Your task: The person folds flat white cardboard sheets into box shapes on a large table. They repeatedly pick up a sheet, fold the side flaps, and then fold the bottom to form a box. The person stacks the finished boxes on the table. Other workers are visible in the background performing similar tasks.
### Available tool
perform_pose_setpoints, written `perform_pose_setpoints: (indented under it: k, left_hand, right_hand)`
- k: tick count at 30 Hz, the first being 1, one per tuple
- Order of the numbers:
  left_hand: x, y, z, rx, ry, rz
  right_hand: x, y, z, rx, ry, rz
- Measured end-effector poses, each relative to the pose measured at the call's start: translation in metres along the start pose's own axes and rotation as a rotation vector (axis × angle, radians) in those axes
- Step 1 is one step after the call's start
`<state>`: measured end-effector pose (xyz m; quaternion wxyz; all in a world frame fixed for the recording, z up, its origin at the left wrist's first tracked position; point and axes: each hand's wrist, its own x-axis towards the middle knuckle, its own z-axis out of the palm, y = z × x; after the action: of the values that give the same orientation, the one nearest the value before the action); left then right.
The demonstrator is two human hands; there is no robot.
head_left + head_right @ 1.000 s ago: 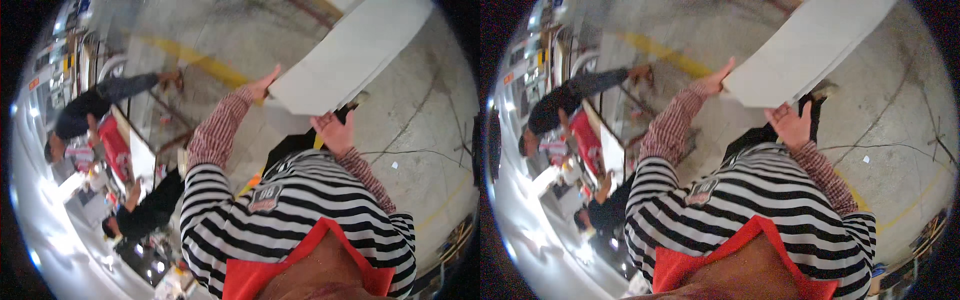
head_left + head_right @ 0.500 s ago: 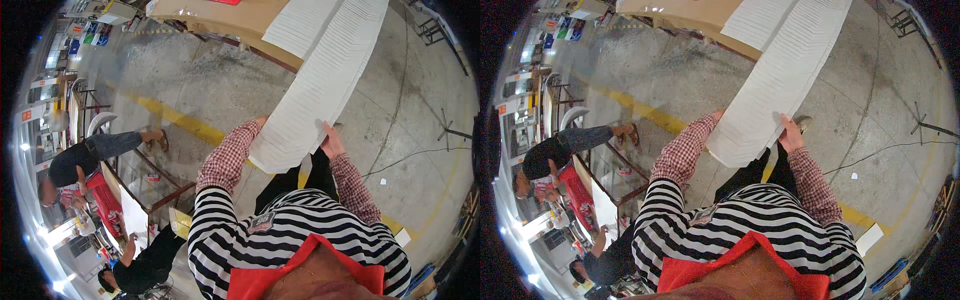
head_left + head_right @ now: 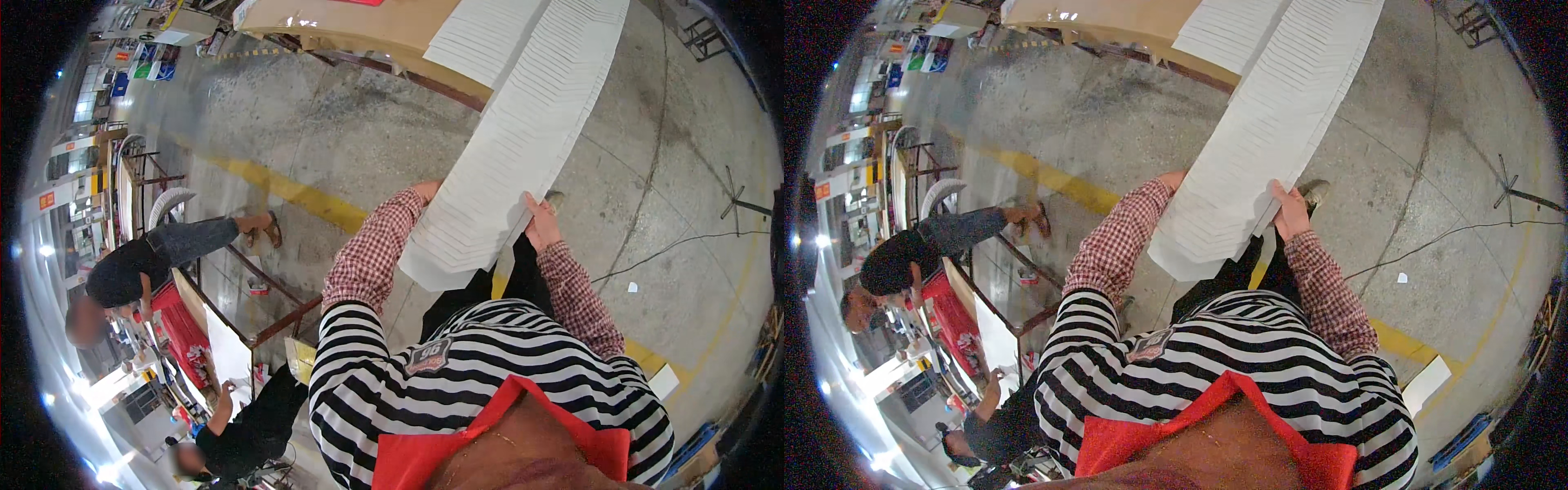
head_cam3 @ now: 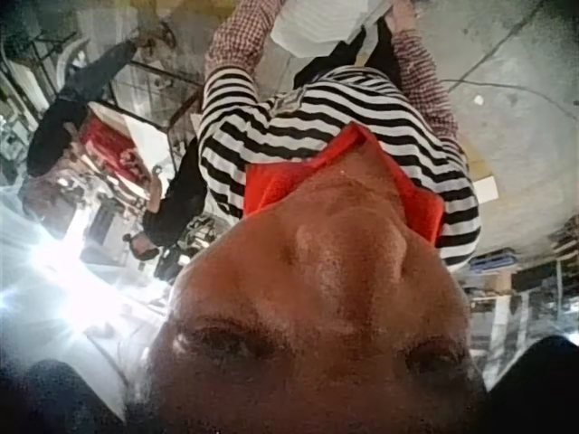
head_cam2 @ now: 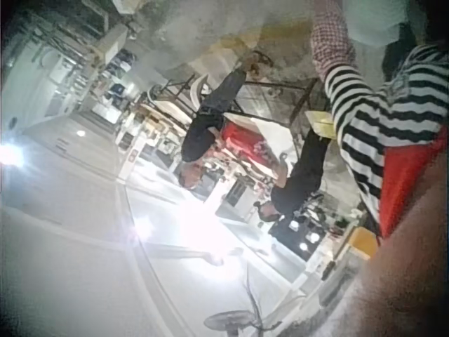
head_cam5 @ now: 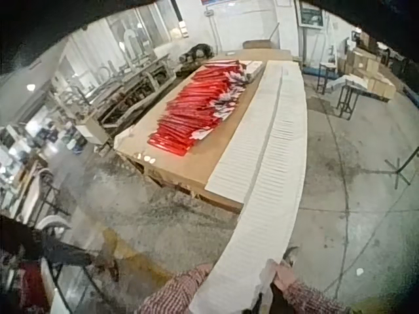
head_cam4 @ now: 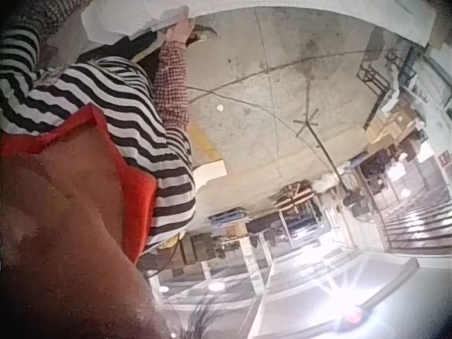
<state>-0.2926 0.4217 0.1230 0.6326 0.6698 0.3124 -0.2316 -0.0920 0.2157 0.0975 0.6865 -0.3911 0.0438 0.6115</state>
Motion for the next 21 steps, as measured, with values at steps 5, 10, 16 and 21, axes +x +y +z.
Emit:
perform_pose_setpoints:
  k: [5, 10, 16, 21]
  left_hand:
    - [0.027, -0.023, -0.006, -0.095, -0.066, 0.078]
    - [0.008, -0.009, 0.015, -0.460, 0.044, -0.013]
    - [0.011, -0.022, 0.021, -0.612, 0.063, -0.063]
    - [0.009, -0.013, 0.063, -0.627, 0.186, 0.115]
  right_hand:
    - [0.012, -0.002, -0.010, -0.001, 0.013, -0.027]
    - [0.000, 0.002, -0.039, -0.186, 0.137, -0.190]
    - [0.044, 0.006, -0.086, 0.050, 0.306, -0.085]
    - [0.044, -0.005, -0.055, 0.186, 0.008, -0.066]
